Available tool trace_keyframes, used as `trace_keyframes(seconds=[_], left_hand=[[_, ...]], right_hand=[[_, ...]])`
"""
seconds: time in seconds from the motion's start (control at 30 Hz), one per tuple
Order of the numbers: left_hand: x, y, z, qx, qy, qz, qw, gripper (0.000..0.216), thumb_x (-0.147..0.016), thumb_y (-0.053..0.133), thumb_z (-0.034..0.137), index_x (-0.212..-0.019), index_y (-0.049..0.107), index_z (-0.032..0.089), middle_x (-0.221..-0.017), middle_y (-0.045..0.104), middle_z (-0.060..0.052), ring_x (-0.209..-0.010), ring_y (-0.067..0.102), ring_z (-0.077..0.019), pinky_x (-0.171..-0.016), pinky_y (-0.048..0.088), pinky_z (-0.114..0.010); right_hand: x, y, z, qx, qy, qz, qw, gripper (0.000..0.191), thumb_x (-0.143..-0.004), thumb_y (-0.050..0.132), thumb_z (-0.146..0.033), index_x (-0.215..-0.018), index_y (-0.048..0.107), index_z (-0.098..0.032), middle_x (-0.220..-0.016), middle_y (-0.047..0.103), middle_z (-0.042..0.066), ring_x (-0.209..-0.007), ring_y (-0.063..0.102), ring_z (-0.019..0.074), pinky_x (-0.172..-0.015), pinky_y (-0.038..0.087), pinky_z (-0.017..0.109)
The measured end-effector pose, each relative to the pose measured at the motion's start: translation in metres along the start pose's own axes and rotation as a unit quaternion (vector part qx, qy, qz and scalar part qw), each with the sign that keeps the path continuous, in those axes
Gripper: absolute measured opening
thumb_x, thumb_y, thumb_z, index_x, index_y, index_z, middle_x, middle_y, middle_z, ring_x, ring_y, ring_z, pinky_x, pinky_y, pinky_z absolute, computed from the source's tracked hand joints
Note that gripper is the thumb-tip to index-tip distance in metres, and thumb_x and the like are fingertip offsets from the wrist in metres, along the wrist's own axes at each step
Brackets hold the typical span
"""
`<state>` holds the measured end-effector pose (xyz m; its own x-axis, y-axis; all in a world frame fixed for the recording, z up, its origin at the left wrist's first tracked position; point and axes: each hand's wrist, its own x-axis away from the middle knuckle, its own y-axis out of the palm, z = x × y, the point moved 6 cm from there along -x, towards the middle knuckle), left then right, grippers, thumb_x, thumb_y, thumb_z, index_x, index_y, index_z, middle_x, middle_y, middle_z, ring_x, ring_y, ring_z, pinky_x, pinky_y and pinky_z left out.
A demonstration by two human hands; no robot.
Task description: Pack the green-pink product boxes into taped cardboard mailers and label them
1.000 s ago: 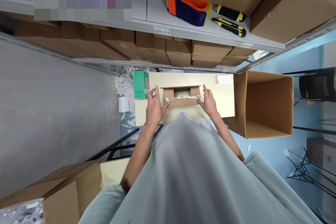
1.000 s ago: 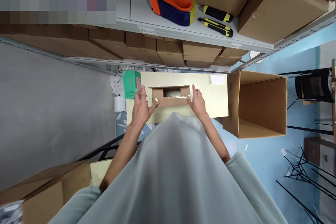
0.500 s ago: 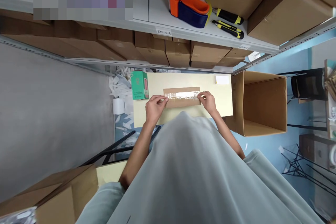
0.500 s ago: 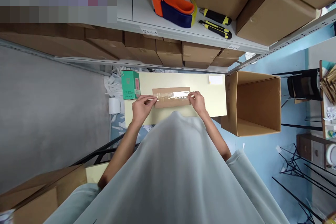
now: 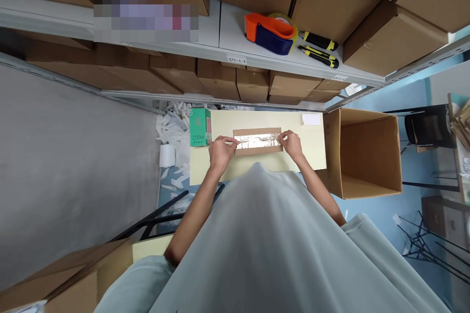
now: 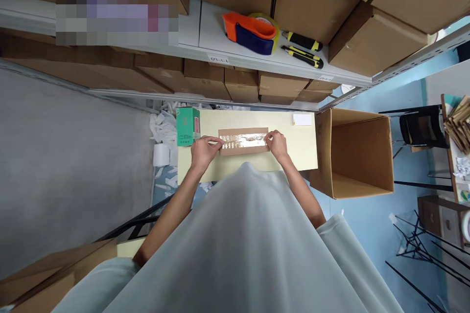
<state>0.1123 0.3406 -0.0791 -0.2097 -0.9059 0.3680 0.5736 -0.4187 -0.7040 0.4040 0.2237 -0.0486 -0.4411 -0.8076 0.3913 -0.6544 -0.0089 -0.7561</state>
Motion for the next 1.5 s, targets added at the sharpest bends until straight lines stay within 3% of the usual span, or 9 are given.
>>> trace_keyframes(seconds=[0.23, 0.37, 0.47, 0.63, 0.8, 1.0, 1.23, 1.37, 1.5], left_hand=[[0.002, -0.011, 0.006, -0.024, 0.04, -0.021, 0.999, 0.021, -0.089, 0.068, 0.028, -0.092, 0.088, 0.022, -0.119, 0.085, -0.011, -0.09, 0.081, -0.0278, -0.094, 0.062, -0.039], [-0.008, -0.028, 0.027, -0.017, 0.11, 0.04, 0.993, 0.017, -0.087, 0.07, 0.031, -0.084, 0.086, 0.026, -0.124, 0.083, -0.012, -0.101, 0.082, -0.0304, -0.097, 0.065, -0.041], [-0.027, -0.05, 0.078, 0.013, 0.189, 0.093, 0.978, 0.017, -0.089, 0.07, 0.029, -0.084, 0.086, 0.029, -0.126, 0.083, -0.01, -0.115, 0.081, -0.0338, -0.108, 0.064, -0.046], [-0.059, -0.108, 0.206, 0.077, 0.283, 0.178, 0.939, 0.02, -0.093, 0.068, 0.024, -0.093, 0.087, 0.029, -0.125, 0.083, -0.01, -0.119, 0.079, -0.034, -0.113, 0.062, -0.048], [-0.066, -0.139, 0.281, 0.137, 0.302, 0.221, 0.917, 0.022, -0.094, 0.067, 0.019, -0.097, 0.088, 0.026, -0.119, 0.085, -0.01, -0.116, 0.08, -0.0319, -0.111, 0.063, -0.045], [-0.048, -0.128, 0.262, 0.169, 0.298, 0.212, 0.915, 0.021, -0.096, 0.066, 0.019, -0.097, 0.086, 0.026, -0.119, 0.086, -0.009, -0.116, 0.081, -0.0306, -0.108, 0.064, -0.043], [-0.037, -0.117, 0.21, 0.232, 0.238, 0.184, 0.925, 0.02, -0.097, 0.066, 0.024, -0.104, 0.084, 0.026, -0.118, 0.086, -0.009, -0.109, 0.083, -0.0288, -0.107, 0.067, -0.043], [-0.01, -0.108, 0.186, 0.329, 0.255, 0.183, 0.891, 0.026, -0.102, 0.065, 0.034, -0.121, 0.08, 0.023, -0.125, 0.084, -0.011, -0.112, 0.083, -0.0265, -0.106, 0.069, -0.044], [0.039, -0.106, 0.172, 0.346, 0.293, 0.192, 0.87, 0.026, -0.106, 0.069, 0.043, -0.119, 0.079, 0.024, -0.119, 0.082, -0.009, -0.105, 0.082, -0.0236, -0.102, 0.07, -0.041]], right_hand=[[0.02, -0.006, -0.021, 0.111, -0.023, -0.01, 0.993, 0.025, -0.108, 0.063, -0.014, -0.111, 0.085, -0.022, -0.12, 0.08, 0.01, -0.102, 0.081, 0.0247, -0.094, 0.058, 0.032], [0.021, -0.024, -0.036, 0.131, -0.048, 0.025, 0.99, 0.016, -0.111, 0.068, -0.025, -0.113, 0.085, -0.028, -0.124, 0.079, 0.009, -0.089, 0.082, 0.0244, -0.082, 0.06, 0.033], [-0.004, -0.07, -0.071, 0.129, -0.127, 0.106, 0.978, 0.018, -0.114, 0.064, -0.031, -0.118, 0.082, -0.029, -0.125, 0.08, 0.01, -0.102, 0.082, 0.0285, -0.085, 0.062, 0.036], [-0.062, -0.167, -0.18, 0.15, -0.311, 0.237, 0.908, 0.032, -0.115, 0.058, -0.032, -0.141, 0.072, -0.019, -0.14, 0.074, 0.02, -0.135, 0.069, 0.0353, -0.118, 0.056, 0.048], [-0.13, -0.187, -0.256, 0.278, -0.257, 0.174, 0.909, 0.046, -0.109, 0.063, -0.025, -0.151, 0.061, -0.004, -0.155, 0.066, 0.032, -0.147, 0.062, 0.0405, -0.127, 0.049, 0.054], [-0.165, -0.171, -0.262, 0.311, -0.183, 0.132, 0.923, 0.053, -0.106, 0.063, -0.019, -0.154, 0.054, 0.003, -0.157, 0.063, 0.04, -0.142, 0.069, 0.0413, -0.121, 0.054, 0.053], [-0.158, -0.177, -0.244, 0.278, -0.181, 0.125, 0.935, 0.049, -0.109, 0.062, -0.025, -0.154, 0.056, -0.004, -0.143, 0.076, 0.03, -0.133, 0.076, 0.0357, -0.118, 0.056, 0.045], [-0.106, -0.152, -0.218, -0.032, -0.257, 0.136, 0.956, 0.051, -0.113, 0.053, -0.05, -0.144, 0.06, -0.01, -0.134, 0.079, 0.023, -0.123, 0.077, 0.0326, -0.11, 0.062, 0.047], [-0.028, -0.094, -0.194, -0.32, -0.277, 0.047, 0.905, 0.065, -0.104, 0.06, -0.077, -0.134, 0.065, -0.02, -0.137, 0.08, 0.017, -0.129, 0.076, 0.0313, -0.117, 0.061, 0.049]])
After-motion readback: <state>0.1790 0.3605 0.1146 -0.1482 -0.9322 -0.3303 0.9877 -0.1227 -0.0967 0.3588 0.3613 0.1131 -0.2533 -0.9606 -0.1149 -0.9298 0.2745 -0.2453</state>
